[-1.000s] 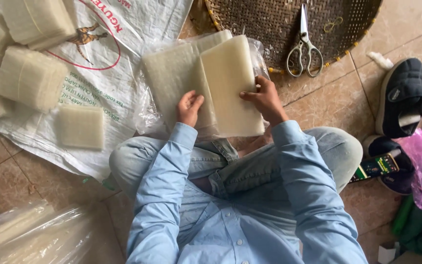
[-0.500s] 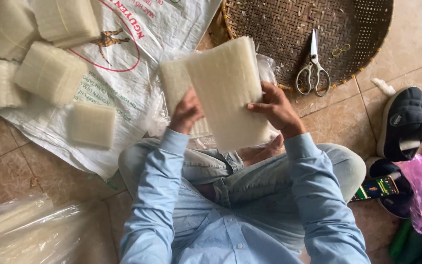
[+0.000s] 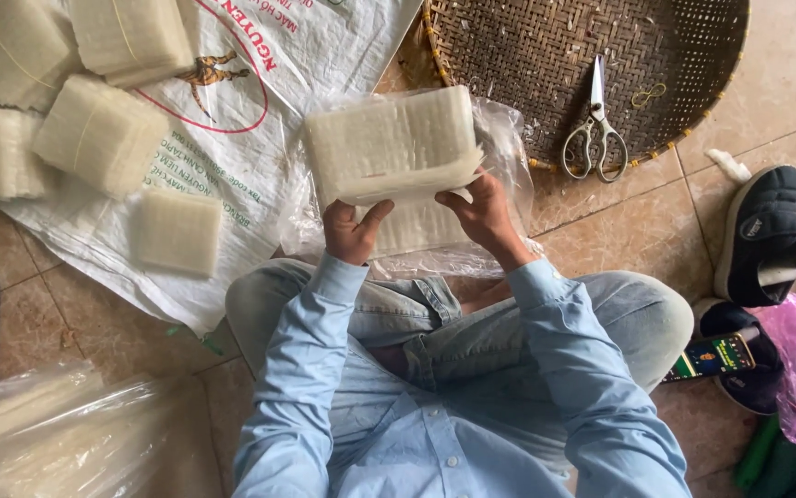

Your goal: Cutting and stacking rectangular food blocks into organized piles on the floor using scissors.

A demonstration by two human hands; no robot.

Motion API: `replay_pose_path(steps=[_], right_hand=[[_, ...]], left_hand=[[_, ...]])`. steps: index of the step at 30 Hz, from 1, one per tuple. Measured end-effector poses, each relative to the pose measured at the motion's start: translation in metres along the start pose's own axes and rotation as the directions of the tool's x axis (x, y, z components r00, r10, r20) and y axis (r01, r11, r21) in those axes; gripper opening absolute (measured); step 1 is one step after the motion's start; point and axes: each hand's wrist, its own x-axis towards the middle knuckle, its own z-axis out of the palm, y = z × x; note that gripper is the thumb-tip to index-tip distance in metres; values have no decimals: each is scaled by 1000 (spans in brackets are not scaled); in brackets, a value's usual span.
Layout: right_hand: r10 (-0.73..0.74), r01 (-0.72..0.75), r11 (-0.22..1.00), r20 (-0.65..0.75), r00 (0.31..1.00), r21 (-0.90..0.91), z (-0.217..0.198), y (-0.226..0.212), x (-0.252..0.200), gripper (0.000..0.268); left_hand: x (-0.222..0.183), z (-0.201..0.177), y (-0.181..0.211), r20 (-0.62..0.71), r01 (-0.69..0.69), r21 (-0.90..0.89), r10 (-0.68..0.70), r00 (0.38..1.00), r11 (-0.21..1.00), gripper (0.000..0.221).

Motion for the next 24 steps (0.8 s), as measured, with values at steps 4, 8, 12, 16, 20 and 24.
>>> replay_pose_path(steps=[4,8,12,16,20,24], right_hand=[[25,-20,988,27,999,-151,1,5,1,53],[125,-116,971,27,992,-210,-3,29,-5,65],[93,-76,921,24,995,-381,0,24,-6,61],[87,-92,897,-31,996,-432,2,24,-10,45],[63,-81,865,-53,997,-495,8,-4,-8,32],[105,-89,876,8,994,-475,-2,19,-9,36]], left_hand=[[2,4,-9,23,-19,19,19,1000,1000,58],[-22,7,-37,14,101,78,-102,995,992,64],[-19,13,-42,22,107,6,-107,994,994,74],[-36,10,-73,-18,190,93,-189,982,977,50],[-43,5,-86,-45,222,134,-218,975,966,39],[-27,5,-76,-13,112,53,-111,994,992,31]])
